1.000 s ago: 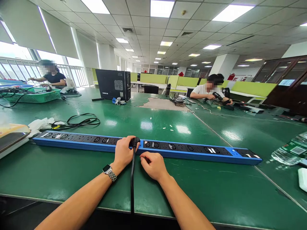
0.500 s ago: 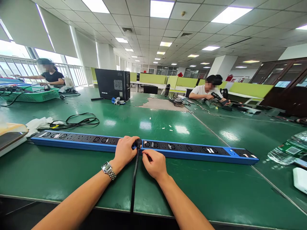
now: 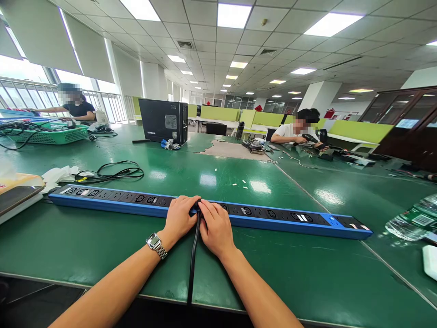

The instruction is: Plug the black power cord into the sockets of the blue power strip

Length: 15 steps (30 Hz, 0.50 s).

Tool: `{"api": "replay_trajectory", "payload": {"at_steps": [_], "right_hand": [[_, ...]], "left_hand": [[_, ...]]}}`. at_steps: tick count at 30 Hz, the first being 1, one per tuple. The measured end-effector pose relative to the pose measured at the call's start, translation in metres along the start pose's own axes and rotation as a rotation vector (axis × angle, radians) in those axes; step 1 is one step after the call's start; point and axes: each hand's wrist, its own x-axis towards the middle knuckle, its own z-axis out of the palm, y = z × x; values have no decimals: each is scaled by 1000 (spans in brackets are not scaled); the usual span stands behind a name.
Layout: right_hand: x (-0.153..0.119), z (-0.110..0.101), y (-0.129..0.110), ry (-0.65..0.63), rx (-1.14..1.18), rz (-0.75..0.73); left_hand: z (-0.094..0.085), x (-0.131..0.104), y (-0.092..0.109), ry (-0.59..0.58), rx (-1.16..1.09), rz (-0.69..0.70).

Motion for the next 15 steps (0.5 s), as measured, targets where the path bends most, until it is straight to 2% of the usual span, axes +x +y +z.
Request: {"api": "replay_trajectory", "payload": {"at_steps": [7, 15], "right_hand": [[0, 4, 2, -87, 3, 79], [4, 8, 0, -43, 21, 121]], "left_hand": [[0, -1, 0, 12, -5, 2], [2, 0, 3, 9, 33, -15]]}}
